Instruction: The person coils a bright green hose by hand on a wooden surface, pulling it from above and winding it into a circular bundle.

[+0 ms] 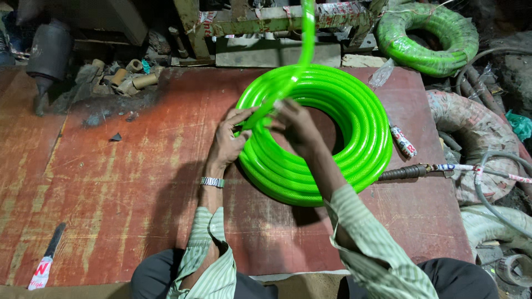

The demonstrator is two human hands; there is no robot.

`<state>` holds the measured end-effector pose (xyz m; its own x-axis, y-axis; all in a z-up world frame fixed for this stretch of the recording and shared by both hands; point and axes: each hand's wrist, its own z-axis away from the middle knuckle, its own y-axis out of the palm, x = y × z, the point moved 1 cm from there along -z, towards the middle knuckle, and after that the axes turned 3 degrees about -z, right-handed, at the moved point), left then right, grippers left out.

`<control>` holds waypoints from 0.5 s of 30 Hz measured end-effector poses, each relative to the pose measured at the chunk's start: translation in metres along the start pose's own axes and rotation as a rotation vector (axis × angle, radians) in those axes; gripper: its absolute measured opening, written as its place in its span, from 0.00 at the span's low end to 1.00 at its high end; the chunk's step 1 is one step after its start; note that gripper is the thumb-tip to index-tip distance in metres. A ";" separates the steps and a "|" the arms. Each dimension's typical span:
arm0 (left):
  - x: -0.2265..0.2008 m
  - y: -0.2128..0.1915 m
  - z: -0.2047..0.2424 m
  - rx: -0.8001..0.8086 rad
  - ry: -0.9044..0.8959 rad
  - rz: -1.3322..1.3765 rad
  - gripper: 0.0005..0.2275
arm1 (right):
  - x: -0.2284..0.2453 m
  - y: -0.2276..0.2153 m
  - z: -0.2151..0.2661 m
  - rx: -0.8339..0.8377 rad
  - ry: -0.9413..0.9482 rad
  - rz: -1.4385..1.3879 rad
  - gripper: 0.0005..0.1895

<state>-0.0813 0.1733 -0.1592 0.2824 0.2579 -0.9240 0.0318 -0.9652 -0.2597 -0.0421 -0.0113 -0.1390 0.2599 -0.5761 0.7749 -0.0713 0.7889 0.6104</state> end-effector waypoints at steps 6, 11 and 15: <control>-0.002 -0.009 0.000 0.025 -0.072 -0.002 0.33 | 0.081 -0.110 -0.133 0.122 -0.279 -0.490 0.24; 0.033 -0.004 0.005 -0.119 -0.246 0.052 0.34 | 0.229 -0.063 -0.033 -0.078 -0.635 -0.254 0.12; 0.041 0.002 0.000 -0.154 -0.298 -0.063 0.36 | 0.273 -0.059 -0.015 -0.153 -0.718 0.138 0.20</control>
<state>-0.0694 0.1819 -0.1976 -0.0162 0.2967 -0.9548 0.1910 -0.9365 -0.2942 0.0473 -0.2117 0.0340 -0.4387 -0.4262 0.7911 0.0903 0.8550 0.5107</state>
